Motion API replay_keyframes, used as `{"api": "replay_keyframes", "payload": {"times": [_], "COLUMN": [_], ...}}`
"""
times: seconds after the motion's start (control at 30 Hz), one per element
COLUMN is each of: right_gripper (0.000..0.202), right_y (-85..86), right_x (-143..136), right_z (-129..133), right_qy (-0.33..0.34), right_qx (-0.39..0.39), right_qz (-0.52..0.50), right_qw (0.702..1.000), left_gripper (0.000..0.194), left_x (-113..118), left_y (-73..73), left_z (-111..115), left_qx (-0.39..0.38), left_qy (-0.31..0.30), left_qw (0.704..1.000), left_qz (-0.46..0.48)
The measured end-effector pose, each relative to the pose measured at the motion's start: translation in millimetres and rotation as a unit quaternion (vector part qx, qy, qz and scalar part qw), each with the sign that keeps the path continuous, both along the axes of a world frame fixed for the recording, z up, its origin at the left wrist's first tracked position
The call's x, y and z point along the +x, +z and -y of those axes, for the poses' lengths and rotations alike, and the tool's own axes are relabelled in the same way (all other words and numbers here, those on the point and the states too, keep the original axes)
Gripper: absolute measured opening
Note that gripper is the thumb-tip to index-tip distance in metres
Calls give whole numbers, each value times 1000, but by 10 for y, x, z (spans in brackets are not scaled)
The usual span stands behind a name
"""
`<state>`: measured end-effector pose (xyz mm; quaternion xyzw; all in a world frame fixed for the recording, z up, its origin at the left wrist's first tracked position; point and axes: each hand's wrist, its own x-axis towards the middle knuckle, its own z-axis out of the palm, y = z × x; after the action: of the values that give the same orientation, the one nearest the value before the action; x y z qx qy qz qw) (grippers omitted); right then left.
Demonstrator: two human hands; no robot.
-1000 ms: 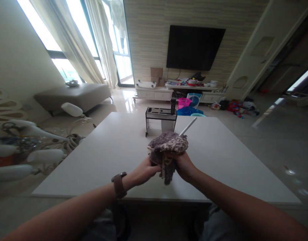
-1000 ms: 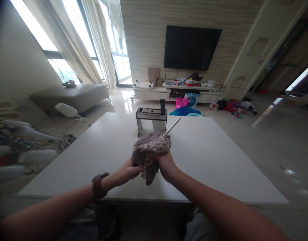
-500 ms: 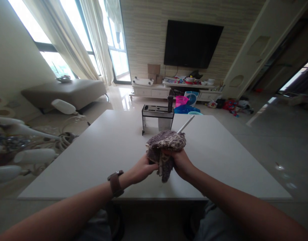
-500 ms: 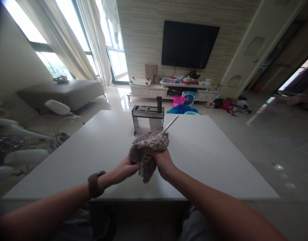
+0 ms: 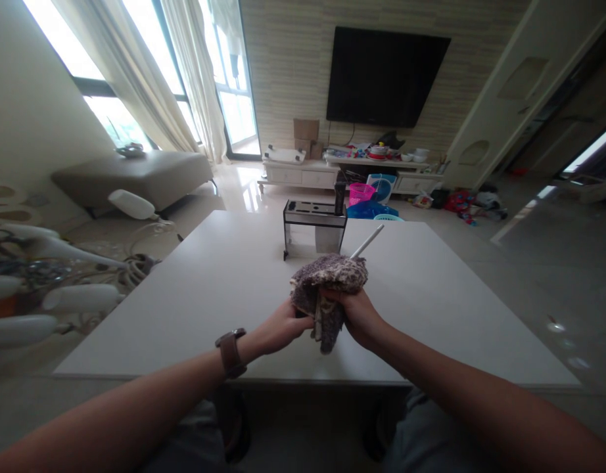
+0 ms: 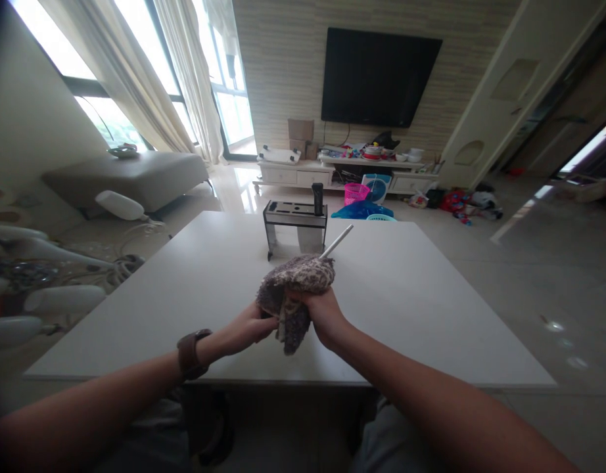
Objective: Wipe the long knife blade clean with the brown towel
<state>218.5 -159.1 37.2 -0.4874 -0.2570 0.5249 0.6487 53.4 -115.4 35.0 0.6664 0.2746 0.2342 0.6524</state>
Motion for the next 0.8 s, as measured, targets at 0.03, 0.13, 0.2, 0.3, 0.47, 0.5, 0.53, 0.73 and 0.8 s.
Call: {"api": "replay_keyframes", "payload": {"times": [0.03,0.13,0.2,0.3,0.47,0.5,0.53,0.73,0.8], "right_gripper": [43,43,42,42,42,43,43,36,33], "right_y": [2,-1,-6,-7,15,26,40,196,244], "right_x": [1,7,8,-2,-4,9,30,327,469], "right_z": [2,5,6,10,6,-2,-14,-136,-183], "right_qy": [1,4,6,5,-1,-4,-7,-66,-86], "right_qx": [2,6,4,5,1,1,3,26,34], "right_qz": [-1,2,5,2,-9,-12,-16,-37,-33], "right_qw": [1000,1000,1000,1000,1000,1000,1000,997,995], "left_gripper": [19,21,19,16,15,14,14,11,11], "left_x": [-2,-4,-3,-1,0,0,0,1,8], "left_y": [0,2,11,31,55,57,59,90,108], "left_z": [0,-4,-6,-4,-3,-8,-16,-67,-68], "left_qx": [1,2,2,5,10,13,17,54,60], "left_qy": [-1,-1,-1,-3,-4,-5,-8,-42,-49], "left_qw": [1000,1000,1000,1000,1000,1000,1000,997,996], "left_qz": [-2,-4,-1,1,3,2,0,-35,-38]}}
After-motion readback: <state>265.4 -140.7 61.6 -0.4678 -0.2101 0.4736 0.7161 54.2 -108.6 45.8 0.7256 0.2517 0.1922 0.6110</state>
